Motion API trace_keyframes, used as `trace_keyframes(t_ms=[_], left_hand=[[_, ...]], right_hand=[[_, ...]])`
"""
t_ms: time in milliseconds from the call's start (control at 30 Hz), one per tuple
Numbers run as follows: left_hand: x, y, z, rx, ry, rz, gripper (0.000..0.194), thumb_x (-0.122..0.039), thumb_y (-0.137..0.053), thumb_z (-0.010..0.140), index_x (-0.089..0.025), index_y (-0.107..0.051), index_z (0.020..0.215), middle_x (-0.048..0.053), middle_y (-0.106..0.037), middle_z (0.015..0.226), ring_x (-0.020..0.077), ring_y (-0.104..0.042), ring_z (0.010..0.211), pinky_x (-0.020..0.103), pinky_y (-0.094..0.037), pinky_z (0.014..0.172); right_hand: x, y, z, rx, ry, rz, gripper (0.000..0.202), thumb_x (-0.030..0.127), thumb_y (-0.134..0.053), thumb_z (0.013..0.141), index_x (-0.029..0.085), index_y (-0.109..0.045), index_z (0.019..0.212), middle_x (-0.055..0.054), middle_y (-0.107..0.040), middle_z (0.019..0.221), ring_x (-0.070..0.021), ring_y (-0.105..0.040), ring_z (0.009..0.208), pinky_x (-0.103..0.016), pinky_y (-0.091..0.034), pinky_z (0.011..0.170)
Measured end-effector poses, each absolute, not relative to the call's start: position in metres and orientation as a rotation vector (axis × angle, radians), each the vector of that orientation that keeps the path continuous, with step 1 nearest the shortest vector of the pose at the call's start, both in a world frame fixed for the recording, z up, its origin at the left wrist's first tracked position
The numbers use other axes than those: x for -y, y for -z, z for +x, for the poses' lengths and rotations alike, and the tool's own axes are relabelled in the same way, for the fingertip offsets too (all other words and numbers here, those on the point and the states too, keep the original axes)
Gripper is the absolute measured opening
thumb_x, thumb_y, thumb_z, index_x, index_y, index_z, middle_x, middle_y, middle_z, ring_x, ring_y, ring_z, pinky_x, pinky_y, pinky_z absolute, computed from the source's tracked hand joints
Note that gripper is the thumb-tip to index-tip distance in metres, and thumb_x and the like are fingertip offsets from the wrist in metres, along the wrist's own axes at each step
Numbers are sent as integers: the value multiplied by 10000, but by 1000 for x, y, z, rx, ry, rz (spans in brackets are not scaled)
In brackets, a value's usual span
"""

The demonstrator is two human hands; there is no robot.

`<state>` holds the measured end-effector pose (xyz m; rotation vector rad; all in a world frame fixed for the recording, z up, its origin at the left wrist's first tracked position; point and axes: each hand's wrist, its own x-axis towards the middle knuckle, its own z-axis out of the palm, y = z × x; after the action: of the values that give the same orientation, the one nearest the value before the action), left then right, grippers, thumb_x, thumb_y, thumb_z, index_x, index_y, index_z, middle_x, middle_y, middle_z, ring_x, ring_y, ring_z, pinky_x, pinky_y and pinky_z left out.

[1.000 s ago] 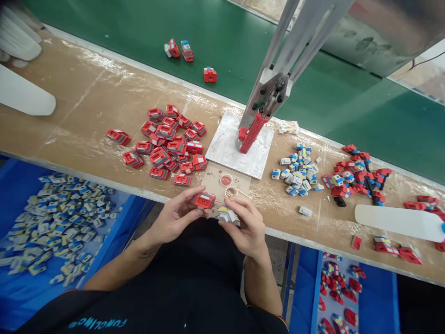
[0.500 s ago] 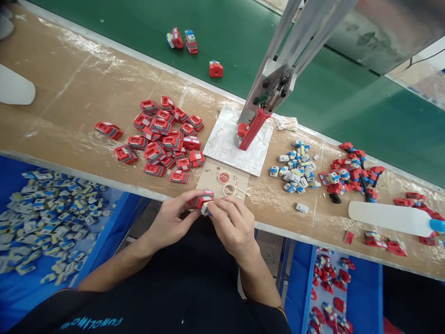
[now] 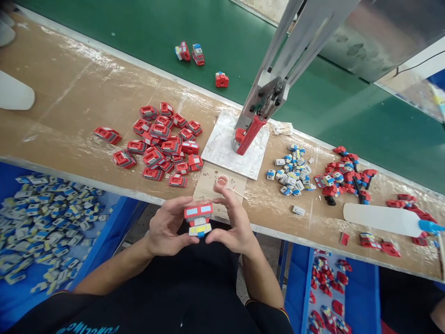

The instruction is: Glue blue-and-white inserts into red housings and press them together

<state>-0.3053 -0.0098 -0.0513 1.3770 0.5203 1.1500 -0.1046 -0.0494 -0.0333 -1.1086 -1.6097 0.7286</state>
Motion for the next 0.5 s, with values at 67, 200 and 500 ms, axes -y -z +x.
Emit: trace_keyframes(t_ms=[67,200,500], left_hand=[[11,52,-308,-500,-1131,1381,681,-378,-958,809,-223,-677,1410,164,-824,1278,299,-831,1122,330,-683,968],[11,50,-312,-510,-1138,1417,581,-360,-939,828,-204,-729,1347,155,-842,1206,290,-836,1077,332,-677,969],[-10,56,-313,-540,-1101,1132,520,-400,-946,819,-199,-747,1255,155,-854,1119,272,-846,938,312,-683,841]], right_hand=[[50,33,-105,1597,-882,-1041,758,684,-719,939,336,-528,1585,-140,-743,1389,-308,-762,1253,-455,-672,1019],[51,32,-112,1528,-859,-990,632,552,-784,946,348,-617,1521,-110,-792,1331,-278,-779,1239,-420,-653,1074],[33,16,-104,1731,-617,-1177,538,595,-678,1020,286,-627,1457,-121,-770,1251,-269,-782,1118,-408,-675,950]])
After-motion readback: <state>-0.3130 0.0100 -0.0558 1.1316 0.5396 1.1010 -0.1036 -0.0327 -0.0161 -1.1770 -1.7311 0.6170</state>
